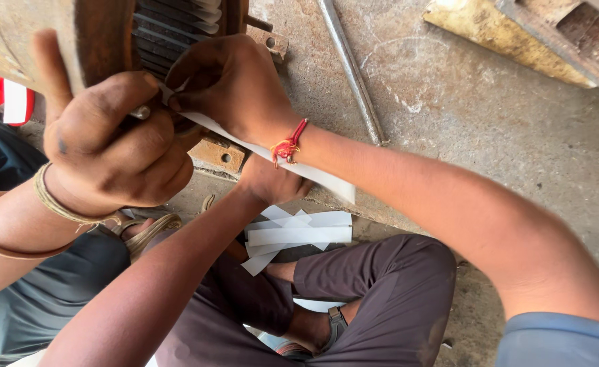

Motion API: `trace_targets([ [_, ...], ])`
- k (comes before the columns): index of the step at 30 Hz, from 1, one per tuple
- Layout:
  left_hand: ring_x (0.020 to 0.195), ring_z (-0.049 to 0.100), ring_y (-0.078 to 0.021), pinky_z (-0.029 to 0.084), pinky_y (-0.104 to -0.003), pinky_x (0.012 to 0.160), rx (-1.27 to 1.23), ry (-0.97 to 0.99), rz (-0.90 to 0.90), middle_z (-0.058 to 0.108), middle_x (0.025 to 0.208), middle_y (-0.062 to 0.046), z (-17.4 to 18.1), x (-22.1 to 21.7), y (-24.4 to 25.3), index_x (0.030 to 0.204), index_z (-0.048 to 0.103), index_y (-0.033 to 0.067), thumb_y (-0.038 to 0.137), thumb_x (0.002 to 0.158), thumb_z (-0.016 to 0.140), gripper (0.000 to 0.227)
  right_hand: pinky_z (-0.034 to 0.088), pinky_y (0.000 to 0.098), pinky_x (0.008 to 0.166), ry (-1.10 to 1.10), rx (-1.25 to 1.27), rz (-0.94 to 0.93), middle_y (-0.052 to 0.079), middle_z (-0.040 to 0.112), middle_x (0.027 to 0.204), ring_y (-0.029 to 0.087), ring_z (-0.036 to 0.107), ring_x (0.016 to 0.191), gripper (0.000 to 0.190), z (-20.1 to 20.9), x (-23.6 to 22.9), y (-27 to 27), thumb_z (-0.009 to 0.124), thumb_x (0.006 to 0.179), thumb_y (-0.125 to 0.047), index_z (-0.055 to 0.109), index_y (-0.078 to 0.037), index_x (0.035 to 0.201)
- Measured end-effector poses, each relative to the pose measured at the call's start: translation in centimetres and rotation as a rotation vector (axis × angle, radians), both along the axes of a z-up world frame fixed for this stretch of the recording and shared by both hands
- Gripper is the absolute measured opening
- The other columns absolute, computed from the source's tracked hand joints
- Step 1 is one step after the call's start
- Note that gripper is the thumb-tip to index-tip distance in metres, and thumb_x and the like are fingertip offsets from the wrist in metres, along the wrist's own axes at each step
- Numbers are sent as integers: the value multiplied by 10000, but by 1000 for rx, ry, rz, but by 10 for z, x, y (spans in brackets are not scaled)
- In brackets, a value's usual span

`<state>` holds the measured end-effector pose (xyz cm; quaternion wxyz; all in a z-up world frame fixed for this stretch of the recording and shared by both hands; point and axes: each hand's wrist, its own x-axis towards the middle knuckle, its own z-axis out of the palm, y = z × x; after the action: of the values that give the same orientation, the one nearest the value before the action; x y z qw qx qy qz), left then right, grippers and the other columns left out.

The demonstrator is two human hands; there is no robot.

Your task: The person sits on the floor and inserts white insulating strips into the slots of a cylindrical motor stator. They tear strips from a roll and place them between the metal laminations, working alongside another person who is also inserting strips.

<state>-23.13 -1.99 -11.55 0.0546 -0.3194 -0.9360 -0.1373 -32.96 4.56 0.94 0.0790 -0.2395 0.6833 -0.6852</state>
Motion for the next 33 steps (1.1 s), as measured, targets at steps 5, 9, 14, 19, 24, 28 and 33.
trace_targets([
  [5,957,684,-358,542,-499,836,-41,-145,29,705,1052,-136,12,-5,2,1133,692,95,378,925,616,359,637,266,720,82,151,-4,78,820,850,134,810,754,143,10,-2,-2,857,769,-120,829,-83,904],
  [9,998,676,-336,524,-509,888,-186,-290,63,703,1065,-123,5,-3,3,1152,677,126,430,961,570,375,657,270,750,-38,50,14,83,822,914,148,819,812,183,12,12,-1,820,815,-157,807,-94,987],
  [14,1065,654,-324,504,-505,936,-81,-139,78,691,1121,-116,-11,1,-1,1176,658,142,451,912,575,415,624,316,758,53,201,-63,105,805,950,220,807,847,254,24,27,5,796,783,-158,807,-92,1028],
  [19,1061,655,-326,504,-505,935,-118,-257,105,696,1108,-113,-20,7,-6,1157,667,144,446,901,581,406,617,343,795,82,162,-54,120,780,1008,248,795,908,282,31,38,13,760,845,-162,769,-90,1117],
  [24,1057,656,-327,504,-506,933,-133,-291,101,702,1094,-111,-29,2,-6,1138,676,146,441,890,588,396,594,405,820,294,205,-96,173,762,997,333,750,919,238,24,34,13,721,847,-62,784,-72,1077],
  [28,1053,656,-329,504,-506,932,-147,-303,110,706,1083,-109,-25,-7,-13,1122,683,147,438,882,593,388,588,421,774,284,222,-137,191,750,935,362,742,878,183,29,36,6,694,858,-28,777,-45,1020],
  [33,1049,657,-330,505,-506,930,-151,-354,129,711,1070,-107,-20,1,-3,1103,692,149,433,871,599,378,617,374,756,231,177,-137,172,767,901,316,777,840,172,30,26,6,721,813,-50,771,-29,976],
])
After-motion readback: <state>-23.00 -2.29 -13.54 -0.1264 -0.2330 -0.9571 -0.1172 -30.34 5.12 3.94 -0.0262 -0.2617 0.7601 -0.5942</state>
